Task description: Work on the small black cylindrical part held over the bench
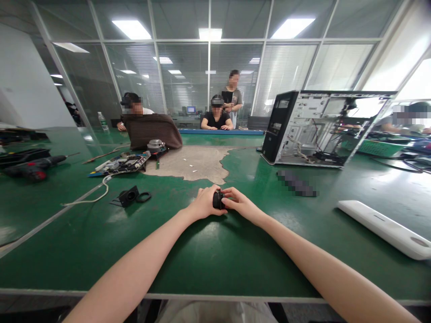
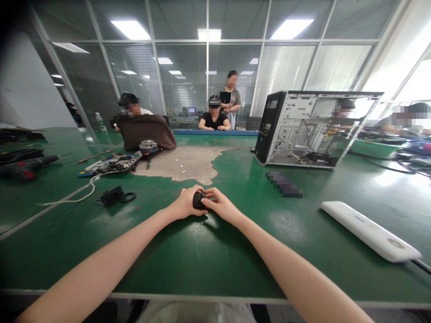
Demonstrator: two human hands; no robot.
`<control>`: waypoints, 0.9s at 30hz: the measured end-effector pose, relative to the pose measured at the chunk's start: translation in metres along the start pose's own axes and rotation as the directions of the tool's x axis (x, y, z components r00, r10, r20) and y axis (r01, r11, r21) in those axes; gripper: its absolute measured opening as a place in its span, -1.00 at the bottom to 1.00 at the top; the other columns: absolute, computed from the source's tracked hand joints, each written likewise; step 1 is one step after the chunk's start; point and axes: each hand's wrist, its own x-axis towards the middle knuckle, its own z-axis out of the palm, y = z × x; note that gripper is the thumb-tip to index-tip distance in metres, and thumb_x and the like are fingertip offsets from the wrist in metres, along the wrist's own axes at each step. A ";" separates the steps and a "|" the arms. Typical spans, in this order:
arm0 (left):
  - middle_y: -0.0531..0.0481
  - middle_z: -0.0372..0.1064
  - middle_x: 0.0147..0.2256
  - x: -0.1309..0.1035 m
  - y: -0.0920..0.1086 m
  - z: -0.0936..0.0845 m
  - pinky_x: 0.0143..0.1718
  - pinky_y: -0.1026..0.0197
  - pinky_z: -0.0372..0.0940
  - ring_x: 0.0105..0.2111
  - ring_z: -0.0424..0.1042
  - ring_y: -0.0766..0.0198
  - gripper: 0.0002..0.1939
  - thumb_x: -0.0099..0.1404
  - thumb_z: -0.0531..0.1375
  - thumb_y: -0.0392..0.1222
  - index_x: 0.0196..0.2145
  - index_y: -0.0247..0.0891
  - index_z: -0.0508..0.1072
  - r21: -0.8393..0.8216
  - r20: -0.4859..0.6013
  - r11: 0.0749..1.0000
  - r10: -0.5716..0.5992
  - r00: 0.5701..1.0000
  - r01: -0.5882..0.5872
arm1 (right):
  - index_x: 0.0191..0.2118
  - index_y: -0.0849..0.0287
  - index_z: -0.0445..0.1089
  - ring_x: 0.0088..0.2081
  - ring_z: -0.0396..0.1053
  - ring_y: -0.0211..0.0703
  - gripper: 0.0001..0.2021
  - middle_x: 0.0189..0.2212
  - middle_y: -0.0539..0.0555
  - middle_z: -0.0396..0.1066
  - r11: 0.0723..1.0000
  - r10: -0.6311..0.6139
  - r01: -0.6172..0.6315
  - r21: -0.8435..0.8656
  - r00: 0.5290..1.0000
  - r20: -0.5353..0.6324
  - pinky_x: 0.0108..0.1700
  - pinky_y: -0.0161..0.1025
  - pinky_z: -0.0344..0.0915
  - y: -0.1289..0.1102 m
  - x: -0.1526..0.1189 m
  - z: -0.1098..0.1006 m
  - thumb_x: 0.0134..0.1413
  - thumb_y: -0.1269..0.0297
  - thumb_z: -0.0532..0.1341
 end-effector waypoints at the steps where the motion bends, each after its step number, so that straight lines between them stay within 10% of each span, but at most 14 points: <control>1: 0.02 0.26 -0.26 0.000 0.000 0.000 -0.24 0.15 0.05 -0.29 0.28 0.15 -0.41 -0.17 0.23 0.08 -0.19 -0.18 0.15 0.001 0.001 1.000 -0.001 1.000 0.001 | -0.24 0.14 0.15 -0.25 0.29 -0.24 -0.72 -0.29 0.03 0.27 1.000 -0.013 0.013 0.006 1.000 0.025 -0.19 -0.19 0.25 -0.001 -0.001 -0.001 -0.12 0.23 0.18; 18: 0.02 0.27 -0.24 0.000 0.001 -0.001 -0.20 0.13 0.04 -0.24 0.27 0.12 -0.37 -0.20 0.25 0.07 -0.18 -0.19 0.15 -0.005 0.012 1.000 -0.026 1.000 0.026 | -0.28 0.15 0.20 -0.35 0.33 -0.25 -0.67 -0.31 0.03 0.31 0.996 0.091 -0.088 0.024 0.985 -0.144 -0.24 -0.15 0.30 -0.002 -0.001 -0.019 -0.23 0.21 0.26; 27: 0.01 0.27 -0.27 -0.001 0.003 0.000 -0.22 0.14 0.05 -0.27 0.28 0.13 -0.40 -0.18 0.24 0.05 -0.19 -0.20 0.17 -0.002 -0.005 0.999 -0.043 0.999 0.043 | -0.33 0.18 0.21 -0.46 0.32 -0.32 -0.65 -0.41 -0.02 0.30 0.968 0.162 -0.152 0.201 0.986 -0.033 -0.36 -0.24 0.30 -0.004 0.005 0.005 -0.30 0.21 0.29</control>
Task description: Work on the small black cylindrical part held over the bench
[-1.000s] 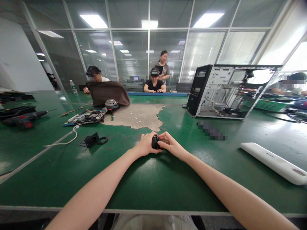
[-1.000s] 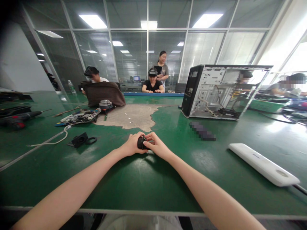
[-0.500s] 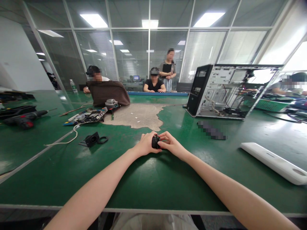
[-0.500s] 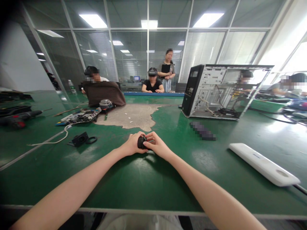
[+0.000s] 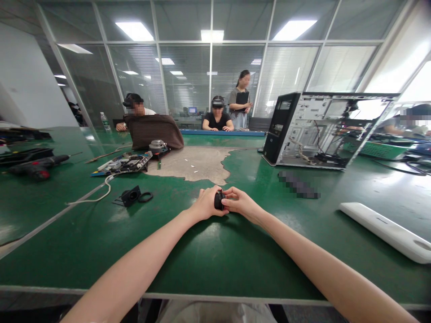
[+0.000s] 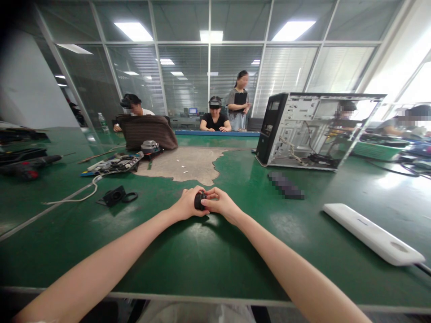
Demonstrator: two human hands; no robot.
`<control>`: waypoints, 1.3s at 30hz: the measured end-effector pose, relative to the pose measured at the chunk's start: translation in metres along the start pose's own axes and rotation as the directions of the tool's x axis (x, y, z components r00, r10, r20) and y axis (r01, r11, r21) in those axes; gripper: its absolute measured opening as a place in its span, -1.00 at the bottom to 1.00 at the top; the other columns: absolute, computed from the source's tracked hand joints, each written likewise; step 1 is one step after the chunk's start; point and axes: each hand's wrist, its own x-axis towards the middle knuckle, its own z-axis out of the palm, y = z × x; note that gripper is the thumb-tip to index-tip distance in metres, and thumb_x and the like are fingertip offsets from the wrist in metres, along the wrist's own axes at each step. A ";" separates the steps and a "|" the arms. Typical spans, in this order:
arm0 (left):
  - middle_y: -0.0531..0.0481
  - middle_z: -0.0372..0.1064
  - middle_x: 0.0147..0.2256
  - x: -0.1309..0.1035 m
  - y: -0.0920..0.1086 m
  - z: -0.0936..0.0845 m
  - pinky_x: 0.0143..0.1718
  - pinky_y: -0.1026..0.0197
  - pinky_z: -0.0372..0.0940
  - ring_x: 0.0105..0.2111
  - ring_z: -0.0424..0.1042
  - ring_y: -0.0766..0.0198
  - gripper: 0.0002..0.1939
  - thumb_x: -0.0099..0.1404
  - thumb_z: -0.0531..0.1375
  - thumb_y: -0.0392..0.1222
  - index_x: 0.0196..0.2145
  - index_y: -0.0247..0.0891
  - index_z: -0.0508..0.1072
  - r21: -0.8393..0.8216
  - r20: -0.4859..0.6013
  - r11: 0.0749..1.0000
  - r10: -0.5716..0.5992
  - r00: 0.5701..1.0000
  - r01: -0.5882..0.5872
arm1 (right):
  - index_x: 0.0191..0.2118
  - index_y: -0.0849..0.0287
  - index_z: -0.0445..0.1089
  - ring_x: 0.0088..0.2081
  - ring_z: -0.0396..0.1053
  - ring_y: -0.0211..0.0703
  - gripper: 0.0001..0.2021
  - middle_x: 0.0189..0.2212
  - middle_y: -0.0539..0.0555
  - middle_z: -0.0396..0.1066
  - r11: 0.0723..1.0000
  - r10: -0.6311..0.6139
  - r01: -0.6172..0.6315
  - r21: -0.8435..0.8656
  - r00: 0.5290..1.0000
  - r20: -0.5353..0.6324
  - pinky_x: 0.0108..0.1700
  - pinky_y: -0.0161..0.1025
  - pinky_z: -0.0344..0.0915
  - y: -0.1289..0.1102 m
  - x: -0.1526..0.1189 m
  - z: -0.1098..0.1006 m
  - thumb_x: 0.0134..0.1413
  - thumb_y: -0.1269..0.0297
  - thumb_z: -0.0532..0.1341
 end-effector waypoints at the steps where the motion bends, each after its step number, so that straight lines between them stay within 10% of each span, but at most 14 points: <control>1: 0.01 0.28 -0.27 0.000 0.000 0.001 -0.22 0.14 0.05 -0.27 0.28 0.14 -0.41 -0.18 0.24 0.05 -0.19 -0.20 0.17 0.002 -0.003 1.000 0.000 1.000 0.000 | -0.33 0.17 0.20 -0.46 0.32 -0.32 -0.65 -0.41 -0.03 0.30 1.000 0.002 -0.002 -0.001 1.000 0.001 -0.37 -0.25 0.30 0.001 0.001 0.001 -0.30 0.21 0.29; 13: 0.03 0.29 -0.28 0.001 0.002 0.000 -0.22 0.14 0.04 -0.29 0.29 0.14 -0.44 -0.17 0.24 0.01 -0.20 -0.18 0.18 -0.022 -0.013 1.000 -0.010 1.000 0.010 | -0.32 0.16 0.18 -0.37 0.31 -0.29 -0.76 -0.32 0.00 0.29 0.947 -0.233 0.214 -0.240 0.971 -0.054 -0.35 -0.29 0.28 0.009 -0.006 0.006 -0.08 0.13 0.12; 27: 0.03 0.29 -0.28 0.001 0.002 0.000 -0.23 0.14 0.04 -0.30 0.29 0.14 -0.43 -0.18 0.24 0.03 -0.21 -0.19 0.18 -0.028 -0.011 1.000 -0.015 1.000 0.015 | -0.29 0.13 0.10 -0.37 0.28 -0.30 -0.79 -0.36 -0.03 0.25 0.928 -0.233 0.254 -0.272 0.967 0.106 -0.35 -0.31 0.25 0.004 -0.006 0.000 -0.03 0.16 0.09; 39: 0.03 0.27 -0.25 0.001 0.002 -0.001 -0.19 0.13 0.03 -0.28 0.27 0.15 -0.42 -0.19 0.25 0.03 -0.20 -0.18 0.17 -0.033 0.015 0.999 -0.020 1.000 0.020 | -0.31 0.16 0.16 -0.37 0.27 -0.31 -0.75 -0.34 -0.02 0.23 0.958 -0.176 0.176 -0.225 0.984 0.020 -0.29 -0.26 0.27 0.009 0.004 -0.001 -0.07 0.11 0.11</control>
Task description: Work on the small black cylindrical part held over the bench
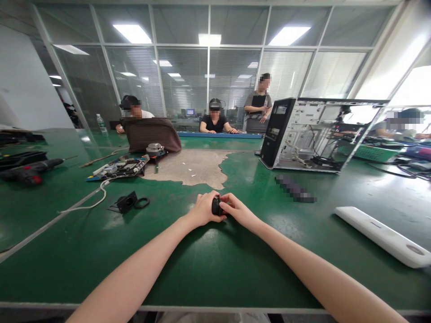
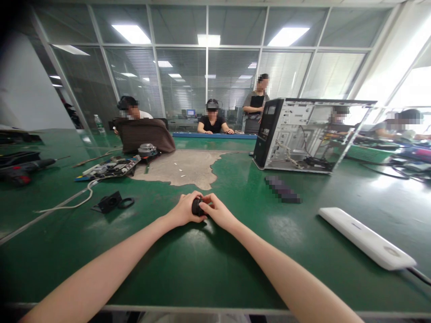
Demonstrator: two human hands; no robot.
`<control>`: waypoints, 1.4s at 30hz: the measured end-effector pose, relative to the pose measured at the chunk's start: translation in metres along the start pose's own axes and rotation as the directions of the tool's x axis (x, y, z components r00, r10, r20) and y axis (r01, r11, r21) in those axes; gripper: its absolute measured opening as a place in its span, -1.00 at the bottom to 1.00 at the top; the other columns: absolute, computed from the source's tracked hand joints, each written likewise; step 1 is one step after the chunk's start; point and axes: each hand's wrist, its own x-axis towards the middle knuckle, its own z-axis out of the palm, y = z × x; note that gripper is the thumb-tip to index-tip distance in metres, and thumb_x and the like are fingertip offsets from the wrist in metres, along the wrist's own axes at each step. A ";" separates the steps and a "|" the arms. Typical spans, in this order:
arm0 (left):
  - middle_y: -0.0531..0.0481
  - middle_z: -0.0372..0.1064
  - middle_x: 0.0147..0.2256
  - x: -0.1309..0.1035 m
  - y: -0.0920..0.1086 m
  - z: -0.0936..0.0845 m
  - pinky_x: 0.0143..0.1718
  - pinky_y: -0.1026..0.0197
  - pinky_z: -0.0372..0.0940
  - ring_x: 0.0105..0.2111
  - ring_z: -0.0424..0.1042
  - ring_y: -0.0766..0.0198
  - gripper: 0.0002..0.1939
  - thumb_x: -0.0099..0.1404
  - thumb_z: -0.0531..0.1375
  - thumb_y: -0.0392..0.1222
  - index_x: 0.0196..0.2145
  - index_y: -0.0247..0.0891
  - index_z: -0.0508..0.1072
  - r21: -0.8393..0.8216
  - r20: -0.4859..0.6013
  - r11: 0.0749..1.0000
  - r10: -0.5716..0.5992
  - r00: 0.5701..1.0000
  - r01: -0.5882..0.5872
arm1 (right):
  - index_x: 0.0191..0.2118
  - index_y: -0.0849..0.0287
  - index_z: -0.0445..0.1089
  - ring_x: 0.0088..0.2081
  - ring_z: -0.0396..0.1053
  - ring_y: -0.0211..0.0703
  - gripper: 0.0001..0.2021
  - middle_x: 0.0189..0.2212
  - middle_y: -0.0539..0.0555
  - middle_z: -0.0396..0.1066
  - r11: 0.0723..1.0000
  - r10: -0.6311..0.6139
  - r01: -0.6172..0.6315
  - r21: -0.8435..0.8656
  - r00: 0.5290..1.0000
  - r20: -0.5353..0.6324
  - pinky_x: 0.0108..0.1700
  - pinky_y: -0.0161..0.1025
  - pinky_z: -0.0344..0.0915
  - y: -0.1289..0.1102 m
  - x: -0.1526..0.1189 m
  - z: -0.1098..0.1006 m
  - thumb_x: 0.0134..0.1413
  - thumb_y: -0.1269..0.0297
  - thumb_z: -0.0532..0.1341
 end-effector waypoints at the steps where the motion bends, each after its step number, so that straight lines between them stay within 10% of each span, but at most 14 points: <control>1: 0.03 0.27 -0.25 0.000 0.000 0.000 -0.20 0.13 0.03 -0.28 0.28 0.15 -0.43 -0.18 0.24 0.03 -0.20 -0.18 0.17 0.000 -0.001 1.000 0.004 1.000 -0.004 | -0.31 0.16 0.16 -0.35 0.27 -0.30 -0.76 -0.33 -0.02 0.24 1.000 -0.011 0.011 -0.001 1.000 0.016 -0.27 -0.25 0.26 -0.002 -0.002 0.000 -0.07 0.12 0.11; 42: 0.03 0.28 -0.27 0.001 -0.005 0.004 -0.22 0.15 0.04 -0.28 0.29 0.16 -0.43 -0.16 0.23 0.05 -0.20 -0.19 0.16 0.035 -0.028 0.997 0.072 0.997 -0.071 | -0.30 0.13 0.11 -0.38 0.26 -0.33 -0.82 -0.38 -0.03 0.24 0.996 -0.094 0.094 0.011 0.995 0.016 -0.34 -0.30 0.27 0.005 -0.004 0.002 0.01 0.16 0.05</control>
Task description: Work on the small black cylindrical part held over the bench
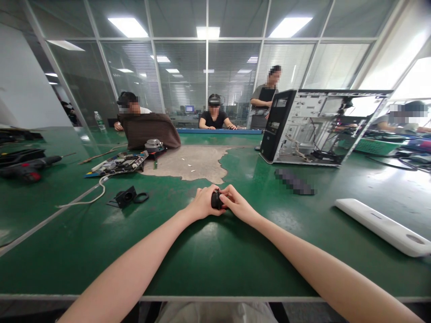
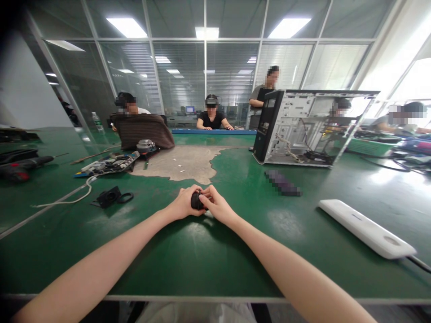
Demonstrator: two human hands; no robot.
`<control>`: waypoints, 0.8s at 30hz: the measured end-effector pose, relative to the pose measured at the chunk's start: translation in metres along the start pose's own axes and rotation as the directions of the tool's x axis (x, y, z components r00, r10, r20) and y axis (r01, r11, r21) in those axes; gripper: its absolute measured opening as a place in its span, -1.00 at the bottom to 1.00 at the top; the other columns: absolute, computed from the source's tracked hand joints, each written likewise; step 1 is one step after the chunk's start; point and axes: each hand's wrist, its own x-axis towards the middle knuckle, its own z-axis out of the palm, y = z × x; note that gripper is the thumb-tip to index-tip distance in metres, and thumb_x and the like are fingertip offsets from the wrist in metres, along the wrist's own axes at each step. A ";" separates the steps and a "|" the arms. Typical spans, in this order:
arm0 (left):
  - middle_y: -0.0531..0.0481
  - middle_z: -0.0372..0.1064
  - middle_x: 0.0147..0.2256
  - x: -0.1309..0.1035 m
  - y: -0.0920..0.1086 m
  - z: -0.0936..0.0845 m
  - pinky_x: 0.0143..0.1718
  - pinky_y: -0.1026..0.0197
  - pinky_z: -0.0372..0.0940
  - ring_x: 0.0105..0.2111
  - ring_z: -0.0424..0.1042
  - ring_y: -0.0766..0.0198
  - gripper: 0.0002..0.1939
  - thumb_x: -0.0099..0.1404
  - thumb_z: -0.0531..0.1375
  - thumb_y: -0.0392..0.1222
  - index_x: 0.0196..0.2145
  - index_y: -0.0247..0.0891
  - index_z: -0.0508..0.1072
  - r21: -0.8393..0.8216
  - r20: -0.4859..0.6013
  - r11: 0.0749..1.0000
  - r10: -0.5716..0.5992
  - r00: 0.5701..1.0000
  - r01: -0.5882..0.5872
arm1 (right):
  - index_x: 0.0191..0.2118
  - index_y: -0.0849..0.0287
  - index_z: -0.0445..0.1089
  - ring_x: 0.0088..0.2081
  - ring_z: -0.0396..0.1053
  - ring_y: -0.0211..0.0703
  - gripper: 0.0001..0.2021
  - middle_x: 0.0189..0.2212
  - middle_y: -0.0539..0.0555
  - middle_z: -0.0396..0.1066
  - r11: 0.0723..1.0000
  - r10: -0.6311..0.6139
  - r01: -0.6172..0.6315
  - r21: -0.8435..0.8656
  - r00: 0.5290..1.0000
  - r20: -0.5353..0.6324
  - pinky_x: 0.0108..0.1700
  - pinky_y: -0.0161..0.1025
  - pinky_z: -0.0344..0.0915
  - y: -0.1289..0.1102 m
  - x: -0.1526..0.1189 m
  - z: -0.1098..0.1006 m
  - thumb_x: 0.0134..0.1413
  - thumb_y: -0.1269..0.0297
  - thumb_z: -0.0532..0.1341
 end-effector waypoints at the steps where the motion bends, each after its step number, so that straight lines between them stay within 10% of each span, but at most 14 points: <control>1: 0.03 0.28 -0.27 0.000 0.000 0.000 -0.23 0.15 0.05 -0.28 0.29 0.16 -0.42 -0.16 0.23 0.05 -0.19 -0.19 0.16 -0.003 0.000 1.000 -0.001 1.000 0.001 | -0.29 0.13 0.11 -0.39 0.26 -0.33 -0.81 -0.39 -0.03 0.24 1.000 0.008 -0.008 0.000 1.000 -0.012 -0.35 -0.31 0.27 0.001 0.001 0.000 0.00 0.15 0.06; 24: 0.03 0.27 -0.27 -0.001 0.001 -0.002 -0.22 0.15 0.04 -0.28 0.28 0.16 -0.41 -0.18 0.23 0.07 -0.20 -0.19 0.16 -0.007 0.003 1.000 -0.015 1.000 0.015 | -0.26 0.15 0.13 -0.31 0.28 -0.29 -0.77 -0.33 0.00 0.25 0.999 0.049 -0.049 -0.015 0.999 0.013 -0.24 -0.23 0.26 -0.005 -0.001 -0.003 -0.06 0.18 0.12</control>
